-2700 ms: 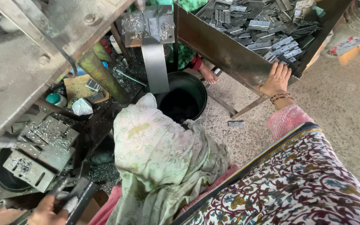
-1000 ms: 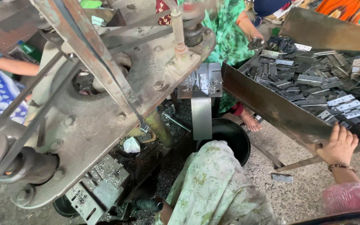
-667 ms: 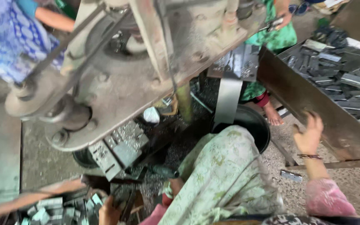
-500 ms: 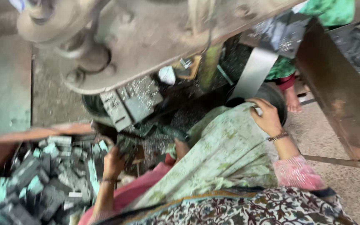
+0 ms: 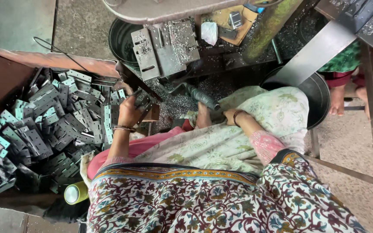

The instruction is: The person sits on the floor and repeatedly picks up small metal brackets from a nearby bin. They place each bracket into a manual punching machine, operate the lever to punch holes, and then remove the finished piece. The process is repeated continuously throughout the clip.

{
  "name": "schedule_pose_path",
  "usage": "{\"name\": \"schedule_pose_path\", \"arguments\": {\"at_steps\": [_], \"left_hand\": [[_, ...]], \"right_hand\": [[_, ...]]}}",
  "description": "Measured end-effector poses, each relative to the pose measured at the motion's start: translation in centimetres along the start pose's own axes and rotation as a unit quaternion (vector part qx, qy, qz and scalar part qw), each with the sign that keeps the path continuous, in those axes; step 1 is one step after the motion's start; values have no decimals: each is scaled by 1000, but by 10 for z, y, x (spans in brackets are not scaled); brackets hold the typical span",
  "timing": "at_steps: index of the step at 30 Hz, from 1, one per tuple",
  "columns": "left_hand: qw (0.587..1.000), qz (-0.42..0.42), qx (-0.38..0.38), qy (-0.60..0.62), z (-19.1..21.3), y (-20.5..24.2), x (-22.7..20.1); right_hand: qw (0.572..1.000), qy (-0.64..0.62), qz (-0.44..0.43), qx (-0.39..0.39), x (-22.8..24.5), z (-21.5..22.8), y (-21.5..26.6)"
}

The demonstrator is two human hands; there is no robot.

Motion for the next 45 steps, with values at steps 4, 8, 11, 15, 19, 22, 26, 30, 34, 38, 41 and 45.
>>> {"name": "schedule_pose_path", "arguments": {"at_steps": [4, 8, 11, 15, 19, 22, 26, 30, 34, 38, 41, 45], "left_hand": [[999, -33, -11, -41, -5, -9, 8], [998, -36, -25, -54, -6, -15, 12], [998, -32, -30, -50, -6, -9, 9], [997, -15, -26, -68, -4, -11, -8], [997, -36, -33, -53, 5, -9, -32], [998, -26, -25, -52, 9, -6, -42], [995, -19, -19, -91, 11, -7, -47], [994, -53, -31, -95, 14, -8, -55], [994, -3, -20, -108, 15, -6, -55], [990, -45, -59, -124, 24, -2, -70], [982, -64, -84, -157, 38, 3, -83], [988, -37, -69, -136, 54, 8, -93]], "right_hand": [[999, -6, -16, -34, 16, -4, -4], [998, -2, -26, -49, 25, 11, 2], [997, -6, -5, -75, 35, 7, 13], [987, -13, 5, -158, 36, 15, 22], [961, -58, 11, -272, 35, 34, 43], [965, -72, -24, -252, 39, 39, 64], [977, -88, -37, -190, 49, 38, 88], [987, -51, -33, -146, 41, 28, 87], [978, -46, -41, -198, 24, 13, 66], [959, -49, -31, -276, 13, 10, 58], [924, -104, -25, -366, 12, 16, 70], [838, -206, -16, -506, 5, 35, 95]]}}
Point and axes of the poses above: each hand's wrist, its own y-axis away from the middle knuckle, its own z-axis out of the back of the hand, x = y × z, the point moved 5 cm from there along -y, towards the middle knuckle, and after that the axes turned 7 degrees about x, right-handed, at the moved point
